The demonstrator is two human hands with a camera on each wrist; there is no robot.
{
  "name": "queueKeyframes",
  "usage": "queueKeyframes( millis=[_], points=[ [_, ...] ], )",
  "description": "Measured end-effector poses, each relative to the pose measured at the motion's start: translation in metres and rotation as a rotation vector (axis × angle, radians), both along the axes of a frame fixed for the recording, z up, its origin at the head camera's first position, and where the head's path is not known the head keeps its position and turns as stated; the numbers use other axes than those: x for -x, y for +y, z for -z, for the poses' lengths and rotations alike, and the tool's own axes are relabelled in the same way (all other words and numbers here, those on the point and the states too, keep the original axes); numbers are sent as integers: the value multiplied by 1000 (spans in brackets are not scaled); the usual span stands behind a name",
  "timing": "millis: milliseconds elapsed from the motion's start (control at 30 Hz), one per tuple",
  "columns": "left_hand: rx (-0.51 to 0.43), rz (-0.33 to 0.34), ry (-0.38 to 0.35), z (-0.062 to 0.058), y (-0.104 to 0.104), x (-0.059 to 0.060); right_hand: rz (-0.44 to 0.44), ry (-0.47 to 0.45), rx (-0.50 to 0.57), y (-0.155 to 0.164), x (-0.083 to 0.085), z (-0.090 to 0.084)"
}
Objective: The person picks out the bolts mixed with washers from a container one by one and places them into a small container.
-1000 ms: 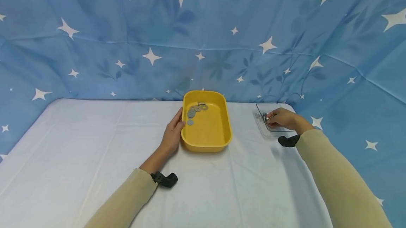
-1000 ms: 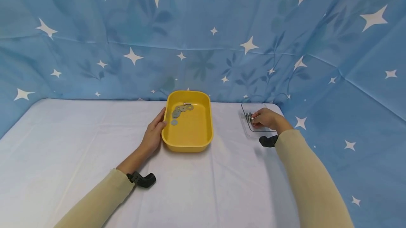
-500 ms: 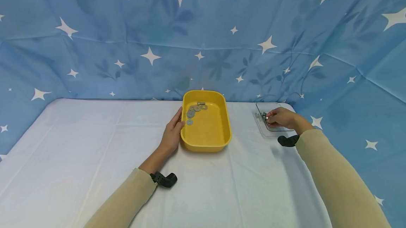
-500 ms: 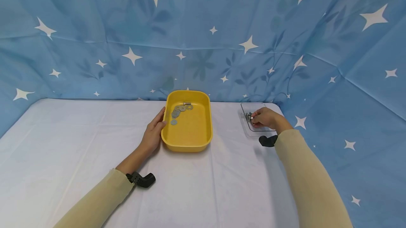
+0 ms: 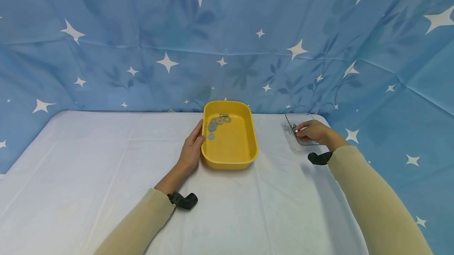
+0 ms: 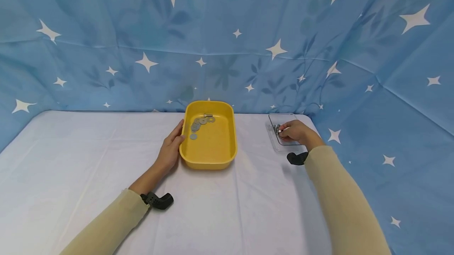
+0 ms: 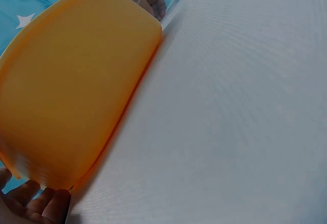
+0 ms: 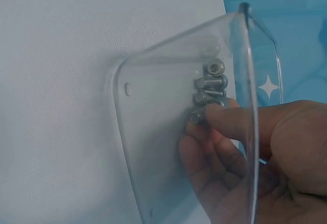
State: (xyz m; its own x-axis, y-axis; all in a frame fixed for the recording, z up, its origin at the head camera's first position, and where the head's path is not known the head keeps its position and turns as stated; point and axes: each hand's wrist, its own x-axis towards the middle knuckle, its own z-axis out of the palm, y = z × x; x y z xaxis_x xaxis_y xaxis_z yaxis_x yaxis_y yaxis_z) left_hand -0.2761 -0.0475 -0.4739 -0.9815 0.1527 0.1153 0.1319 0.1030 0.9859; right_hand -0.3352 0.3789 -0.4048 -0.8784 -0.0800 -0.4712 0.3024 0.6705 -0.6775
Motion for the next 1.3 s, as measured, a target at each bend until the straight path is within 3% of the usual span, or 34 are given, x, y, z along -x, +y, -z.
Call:
queueKeyframes(
  millis=[467, 700, 900, 1300],
  points=[
    [-9, -3, -1, 2, -1, 1, 35, -49, 33, 2, 3, -16],
    [-9, -8, -10, 0, 0, 0, -5, 14, 121, -4, 9, -29],
    [-12, -4, -8, -1, -1, 0, -59, 65, 222, -32, 14, -52],
    [-19, 6, -10, 0, -3, -1, -124, 86, 188, -98, 23, -76]
  ],
)
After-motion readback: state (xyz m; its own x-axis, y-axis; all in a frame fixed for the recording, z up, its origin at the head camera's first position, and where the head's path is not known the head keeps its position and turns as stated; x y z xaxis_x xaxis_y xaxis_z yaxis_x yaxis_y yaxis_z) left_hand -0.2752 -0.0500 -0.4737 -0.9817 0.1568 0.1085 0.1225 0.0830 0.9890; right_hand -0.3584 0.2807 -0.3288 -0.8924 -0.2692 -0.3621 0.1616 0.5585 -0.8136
